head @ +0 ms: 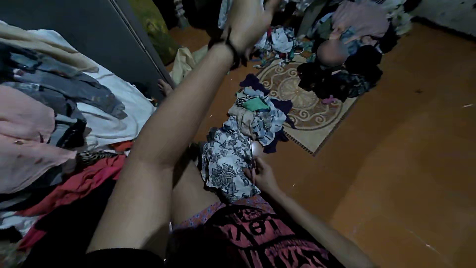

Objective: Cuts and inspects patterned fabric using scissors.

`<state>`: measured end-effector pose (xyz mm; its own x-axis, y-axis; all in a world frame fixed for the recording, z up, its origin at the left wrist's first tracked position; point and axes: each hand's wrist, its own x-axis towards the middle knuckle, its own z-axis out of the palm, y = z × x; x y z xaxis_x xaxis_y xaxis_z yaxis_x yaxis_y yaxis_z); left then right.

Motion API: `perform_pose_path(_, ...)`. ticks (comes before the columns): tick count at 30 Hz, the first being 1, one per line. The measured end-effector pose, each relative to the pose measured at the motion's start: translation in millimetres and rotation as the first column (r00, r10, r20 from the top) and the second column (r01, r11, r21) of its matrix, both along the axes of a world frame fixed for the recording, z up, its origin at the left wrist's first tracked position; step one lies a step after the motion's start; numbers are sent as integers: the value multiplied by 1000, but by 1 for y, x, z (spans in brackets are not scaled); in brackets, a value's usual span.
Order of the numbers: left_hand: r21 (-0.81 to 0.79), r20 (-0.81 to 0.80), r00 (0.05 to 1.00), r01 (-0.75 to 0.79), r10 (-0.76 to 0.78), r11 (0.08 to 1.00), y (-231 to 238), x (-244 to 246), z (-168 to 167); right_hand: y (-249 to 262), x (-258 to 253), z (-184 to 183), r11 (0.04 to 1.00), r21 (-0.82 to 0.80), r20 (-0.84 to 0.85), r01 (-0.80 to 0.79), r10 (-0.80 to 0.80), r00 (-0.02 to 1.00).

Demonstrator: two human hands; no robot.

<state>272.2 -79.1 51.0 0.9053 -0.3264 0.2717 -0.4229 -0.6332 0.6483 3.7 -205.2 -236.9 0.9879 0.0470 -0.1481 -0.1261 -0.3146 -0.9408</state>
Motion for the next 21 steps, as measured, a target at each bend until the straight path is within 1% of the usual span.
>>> perform_pose_path(1, 138, -17, 995, 98, -97, 986, 11, -15, -17, -1, 1, 4, 999, 24, 15, 33, -33, 999)
perform_pose_path(2, 283, -115, 977, 206, -180, 937, 24, -37, -36, -4, 4, 9, 997, 50, 25, 65, -66, 998)
perform_pose_path(3, 377, -280, 934, 318, -220, 870, 37, -62, -54, -7, 9, 17, 993, 76, 23, 94, -96, 995)
perform_pose_path(4, 401, -436, 868, 425, -239, 811, 49, -86, -79, -12, 15, 24, 989, 98, 29, 109, -112, 993)
perform_pose_path(5, 360, -529, 807, 492, -262, 793, 61, -108, -108, -16, 22, 34, 987, 127, 39, 96, -101, 994)
perform_pose_path(7, 193, -593, 744, 503, -308, 843, 74, -145, -154, -23, 36, 59, 985, 170, 28, -15, 10, 1000)
perform_pose_path(8, 139, -586, 746, 478, -317, 868, 77, -155, -166, -24, 44, 72, 978, 191, 7, -86, 86, 996)
perform_pose_path(9, 101, -548, 772, 443, -322, 891, 79, -161, -171, -23, 50, 85, 967, 203, -6, -151, 156, 988)
perform_pose_path(11, 33, -434, 834, 393, -341, 919, 86, -165, -172, -18, 62, 108, 948, 222, 14, -228, 231, 973)
perform_pose_path(13, -28, -345, 882, 332, -321, 943, 97, -165, -164, -8, 72, 120, 934, 289, 100, -212, 190, 977)
perform_pose_path(14, -83, -316, 905, 272, -285, 959, 104, -165, -155, -3, 76, 123, 921, 318, 164, -223, 179, 970)
perform_pose_path(15, -169, -242, 936, 220, -257, 961, 111, -163, -152, 1, 81, 124, 907, 328, 228, -264, 195, 954)
perform_pose_path(16, -276, -176, 955, 185, -239, 943, 118, -159, -148, 5, 85, 124, 895, 324, 270, -307, 223, 937)
perform_pose_path(18, -465, -89, 970, 161, -228, 870, 130, -151, -133, 17, 92, 123, 895, 267, 260, -357, 290, 921)
perform_pose_path(19, -519, -48, 974, 164, -220, 839, 135, -147, -123, 23, 96, 121, 900, 217, 235, -377, 327, 915)
perform_pose_path(20, -539, -19, 978, 166, -209, 826, 142, -144, -111, 27, 101, 118, 902, 167, 200, -399, 365, 909)
perform_pose_path(21, -527, 7, 984, 156, -179, 835, 148, -142, -96, 30, 107, 117, 908, 123, 168, -401, 379, 910)
